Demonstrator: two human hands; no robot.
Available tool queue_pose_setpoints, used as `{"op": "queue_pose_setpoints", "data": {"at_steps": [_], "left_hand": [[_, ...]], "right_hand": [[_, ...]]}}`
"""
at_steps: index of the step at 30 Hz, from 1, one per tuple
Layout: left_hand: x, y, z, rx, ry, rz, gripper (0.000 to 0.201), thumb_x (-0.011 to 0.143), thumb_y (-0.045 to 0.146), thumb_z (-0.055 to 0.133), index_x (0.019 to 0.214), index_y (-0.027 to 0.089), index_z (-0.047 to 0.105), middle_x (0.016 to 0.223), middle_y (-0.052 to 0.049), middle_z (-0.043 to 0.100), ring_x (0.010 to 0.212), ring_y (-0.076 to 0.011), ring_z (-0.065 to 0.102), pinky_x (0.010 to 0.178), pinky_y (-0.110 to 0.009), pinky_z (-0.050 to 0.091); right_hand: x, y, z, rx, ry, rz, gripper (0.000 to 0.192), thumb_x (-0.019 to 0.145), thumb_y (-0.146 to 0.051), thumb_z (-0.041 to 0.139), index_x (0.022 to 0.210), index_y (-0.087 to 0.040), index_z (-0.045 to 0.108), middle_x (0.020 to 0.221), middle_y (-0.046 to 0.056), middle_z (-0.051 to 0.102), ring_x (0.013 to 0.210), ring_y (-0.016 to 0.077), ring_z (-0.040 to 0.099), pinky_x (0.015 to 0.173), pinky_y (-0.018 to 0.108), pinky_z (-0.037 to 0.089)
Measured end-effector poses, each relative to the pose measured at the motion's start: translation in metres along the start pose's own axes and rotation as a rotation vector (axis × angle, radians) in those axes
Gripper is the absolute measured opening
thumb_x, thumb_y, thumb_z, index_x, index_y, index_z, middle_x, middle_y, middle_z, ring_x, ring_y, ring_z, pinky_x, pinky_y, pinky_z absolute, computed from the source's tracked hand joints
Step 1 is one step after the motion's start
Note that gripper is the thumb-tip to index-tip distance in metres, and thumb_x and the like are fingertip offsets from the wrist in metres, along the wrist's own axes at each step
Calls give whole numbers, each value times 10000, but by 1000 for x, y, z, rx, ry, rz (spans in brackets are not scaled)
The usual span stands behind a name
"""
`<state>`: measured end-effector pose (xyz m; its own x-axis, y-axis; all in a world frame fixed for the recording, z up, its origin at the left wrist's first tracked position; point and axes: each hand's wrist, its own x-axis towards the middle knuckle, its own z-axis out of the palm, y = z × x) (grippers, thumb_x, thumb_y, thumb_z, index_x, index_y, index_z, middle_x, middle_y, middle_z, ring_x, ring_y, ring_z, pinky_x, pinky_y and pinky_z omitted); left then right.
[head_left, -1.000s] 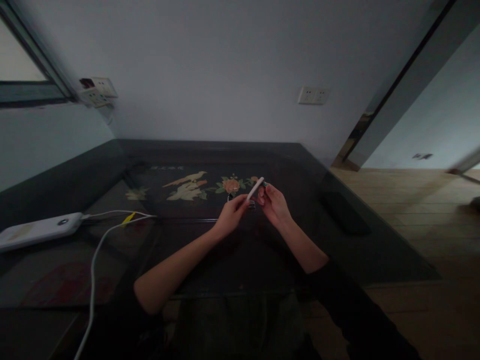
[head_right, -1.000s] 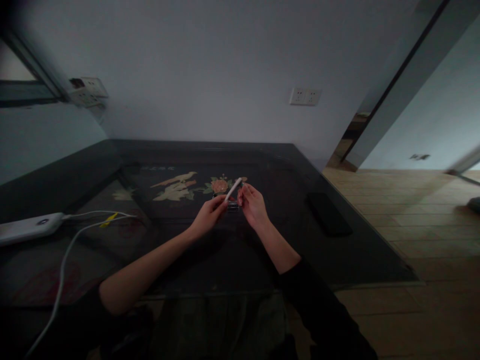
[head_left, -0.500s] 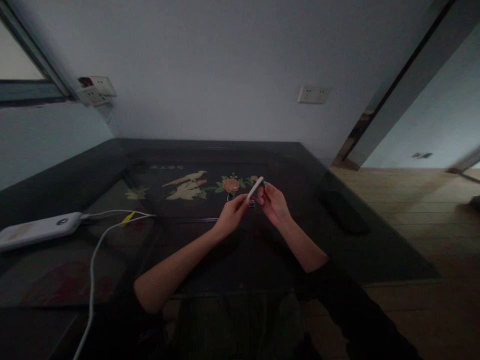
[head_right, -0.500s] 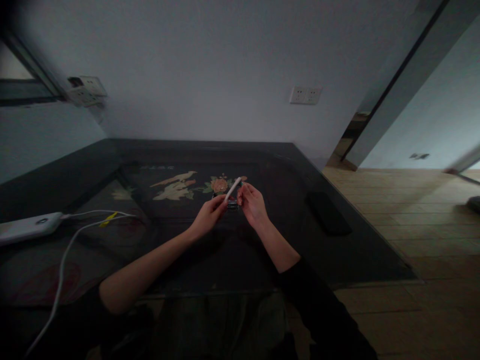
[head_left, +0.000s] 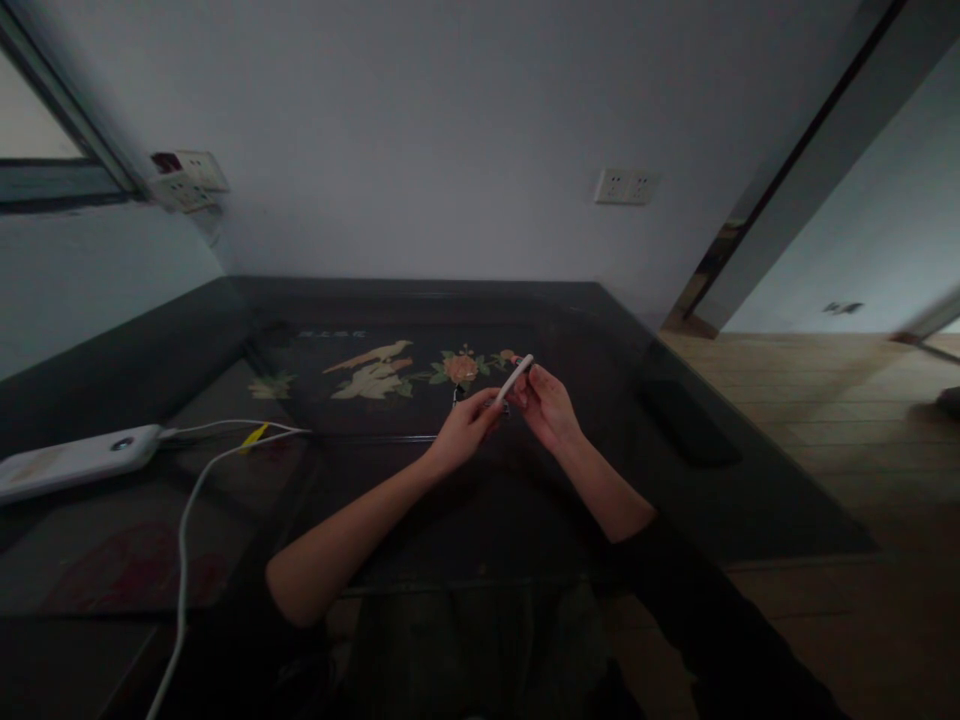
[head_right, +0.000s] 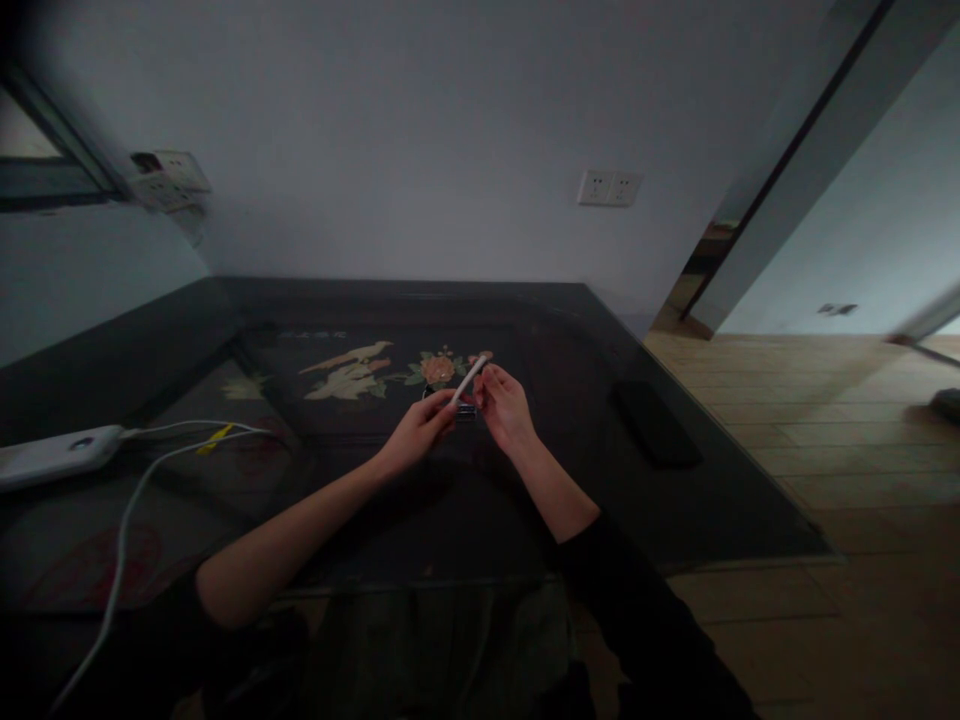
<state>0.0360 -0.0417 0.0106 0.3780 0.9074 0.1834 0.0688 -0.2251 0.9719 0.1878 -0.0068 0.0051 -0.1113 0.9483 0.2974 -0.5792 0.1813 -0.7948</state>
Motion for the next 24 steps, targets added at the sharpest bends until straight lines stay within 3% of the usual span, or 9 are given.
{"op": "queue_pose_setpoints", "data": {"at_steps": [8,15,19,24], "left_hand": [[5,-6,-5,30,99,-12,304,909,394,512,1041,138,610,546,69,382,461,-76,337,452,-193,234],[5,-8,-5,89,115,7,300,914,390,470,974,131,608,564,58,386,499,-91,364,470,-196,266],[3,-5,-2,94,62,21,321,920,402,451,1010,135,604,569,63,370,497,-90,355,460,-196,259],[-1,-2,1,48,-23,14,334,925,410,440,1057,142,588,564,76,355,456,-77,302,434,-192,243]], "right_hand": [[0,-2,2,-27,3,-3,336,688,-488,803,714,-205,624,608,-48,504,492,74,397,468,246,318],[-1,-3,4,-51,35,-6,366,663,-510,807,723,-206,613,598,-55,504,486,74,394,461,244,320],[-1,-3,5,-39,58,-12,400,624,-532,825,777,-206,649,593,-64,500,485,73,392,459,237,341],[0,1,1,2,20,-11,332,724,-458,780,922,-208,688,587,-72,466,493,77,400,474,244,362]]}}
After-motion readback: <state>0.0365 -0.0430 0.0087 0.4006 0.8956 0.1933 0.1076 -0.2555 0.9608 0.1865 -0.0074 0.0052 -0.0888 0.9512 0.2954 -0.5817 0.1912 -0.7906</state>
